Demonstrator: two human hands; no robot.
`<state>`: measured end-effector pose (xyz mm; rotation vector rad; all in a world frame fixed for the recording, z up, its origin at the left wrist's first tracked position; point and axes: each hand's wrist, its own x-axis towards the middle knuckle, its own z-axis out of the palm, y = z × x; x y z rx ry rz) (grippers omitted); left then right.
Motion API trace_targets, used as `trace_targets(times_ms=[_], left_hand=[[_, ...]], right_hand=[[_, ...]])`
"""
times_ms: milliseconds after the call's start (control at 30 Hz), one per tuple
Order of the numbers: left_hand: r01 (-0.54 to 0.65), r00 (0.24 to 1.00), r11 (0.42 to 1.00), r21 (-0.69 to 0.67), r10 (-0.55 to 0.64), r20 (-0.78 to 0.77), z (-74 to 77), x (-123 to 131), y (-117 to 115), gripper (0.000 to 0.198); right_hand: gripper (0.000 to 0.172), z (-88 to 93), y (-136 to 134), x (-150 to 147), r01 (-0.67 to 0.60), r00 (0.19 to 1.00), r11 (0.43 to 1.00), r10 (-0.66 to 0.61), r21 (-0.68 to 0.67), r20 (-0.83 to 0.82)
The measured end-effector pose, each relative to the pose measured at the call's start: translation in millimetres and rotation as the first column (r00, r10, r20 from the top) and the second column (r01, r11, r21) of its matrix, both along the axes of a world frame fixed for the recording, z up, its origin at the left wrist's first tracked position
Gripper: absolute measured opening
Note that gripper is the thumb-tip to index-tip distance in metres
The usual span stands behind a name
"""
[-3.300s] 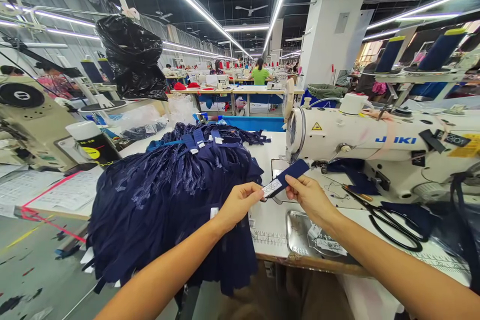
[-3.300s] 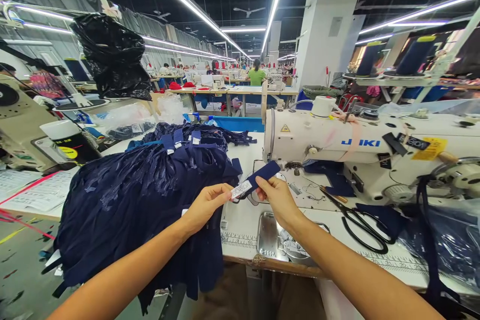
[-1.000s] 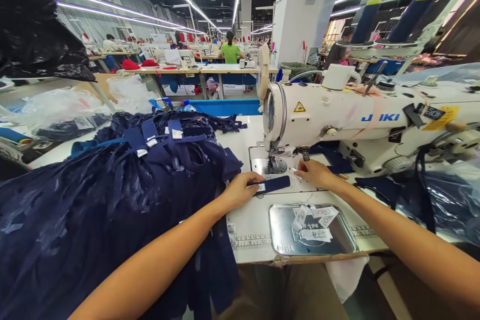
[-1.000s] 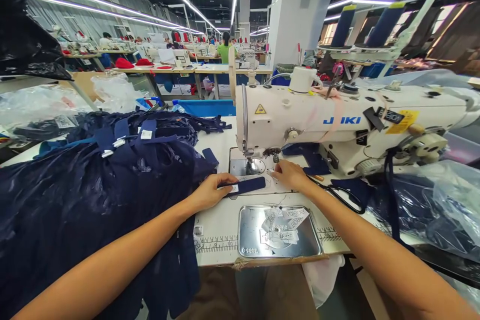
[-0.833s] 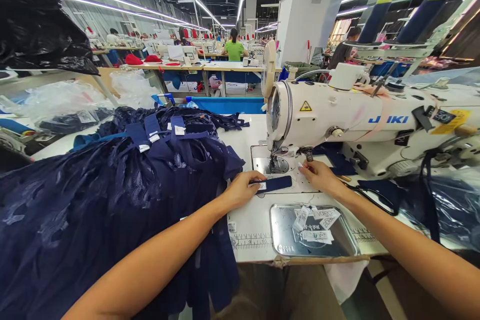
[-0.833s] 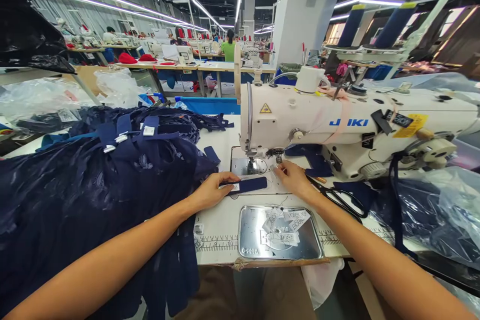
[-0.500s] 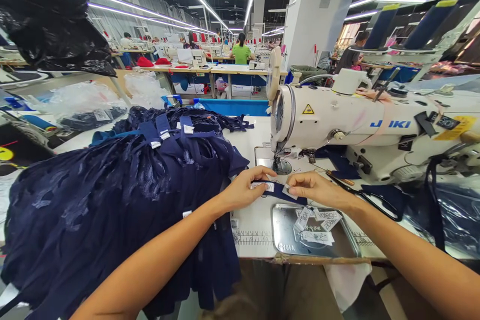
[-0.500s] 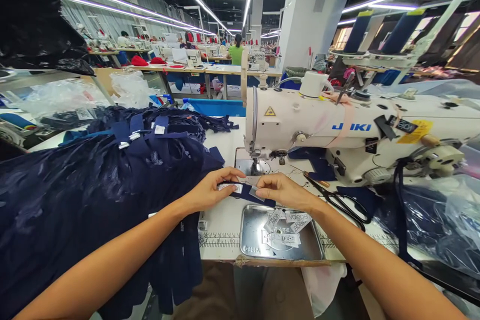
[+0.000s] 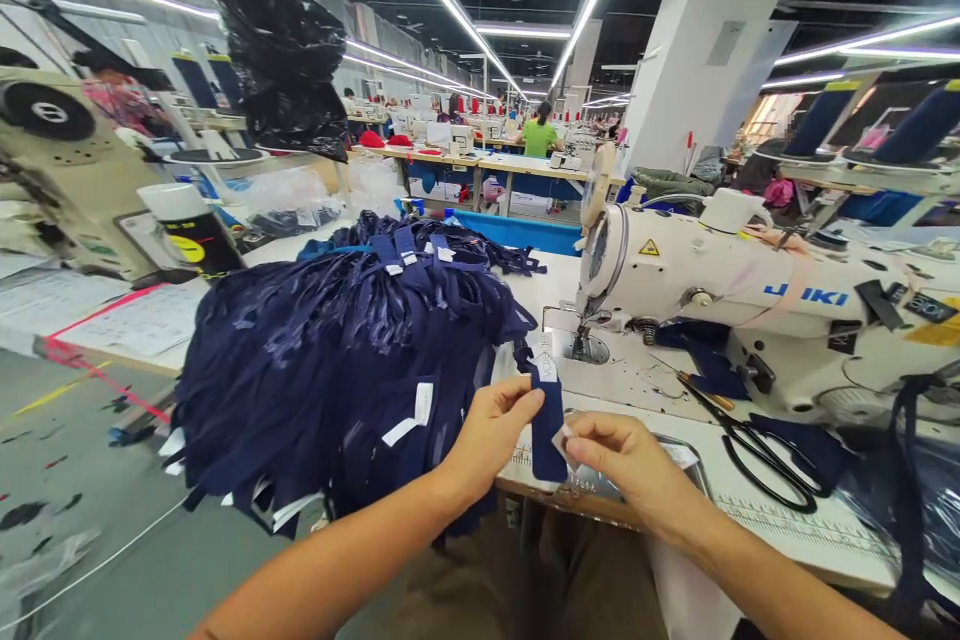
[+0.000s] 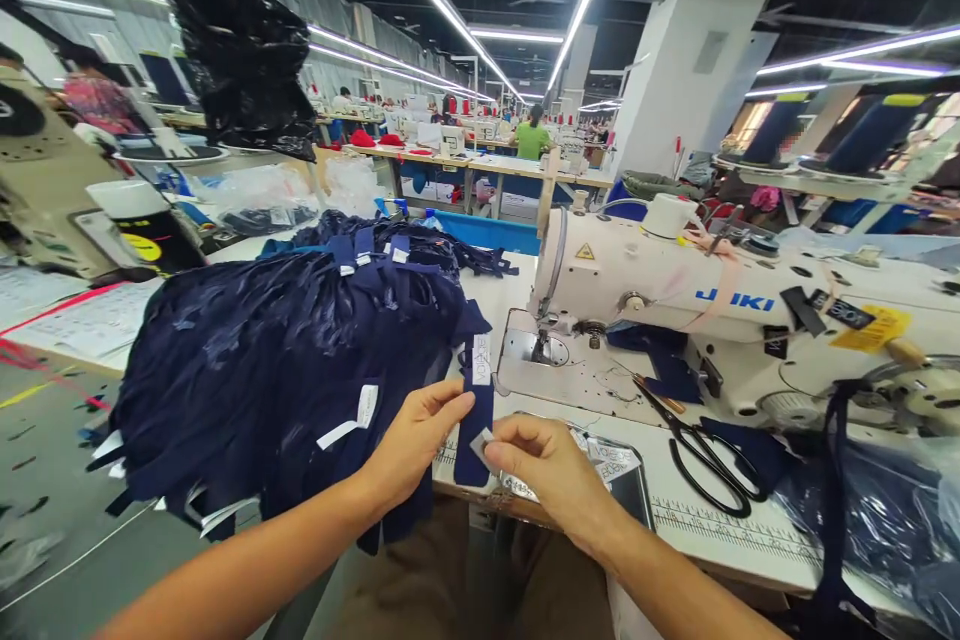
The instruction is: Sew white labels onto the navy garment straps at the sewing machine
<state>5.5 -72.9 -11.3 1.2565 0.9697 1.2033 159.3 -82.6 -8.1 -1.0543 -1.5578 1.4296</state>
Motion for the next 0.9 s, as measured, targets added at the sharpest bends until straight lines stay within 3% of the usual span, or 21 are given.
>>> trace_targets(times_ms=[67, 200, 367, 600, 900], left_hand=[[-0.015, 0.995, 0.998, -0.066, 0.021, 0.102, -2.2, -2.6, -0.4, 0.026], [0.000, 0.983, 0.990, -0.144, 0.026, 0.180, -4.3, -10.7, -3.1, 0.027], [-0.034, 0.994, 0.995, -0.090, 0.043, 0.096, -8.5, -17.5, -5.4, 0.024], [0.072, 0.996, 0.996, -0.056, -0.069, 0.055, -15.1, -22.5, -4.7, 0.030], [0.110, 0.993, 0.992, -0.066, -0.106, 0.060, -15.4, -26.2, -5.6, 0.031]], right_hand=[[0.023, 3.7, -0.7, 1.4, -0.006, 0.997, 0.995, -0.002, 0.096, 0.073], [0.027, 6.9, 8.8, 7.8, 0.095, 0.974, 0.955, -0.147, 0.282, 0.172], [0.026, 6.0, 21.7, 2.5, 0.052, 0.945, 0.940, -0.156, 0.338, 0.289], [0.030, 8.8, 27.9, -19.5, -0.116, 0.938, 0.880, -0.055, 0.460, 0.341], [0.031, 5.0, 33.8, -20.3, -0.109, 0.918, 0.858, -0.107, 0.502, 0.382]])
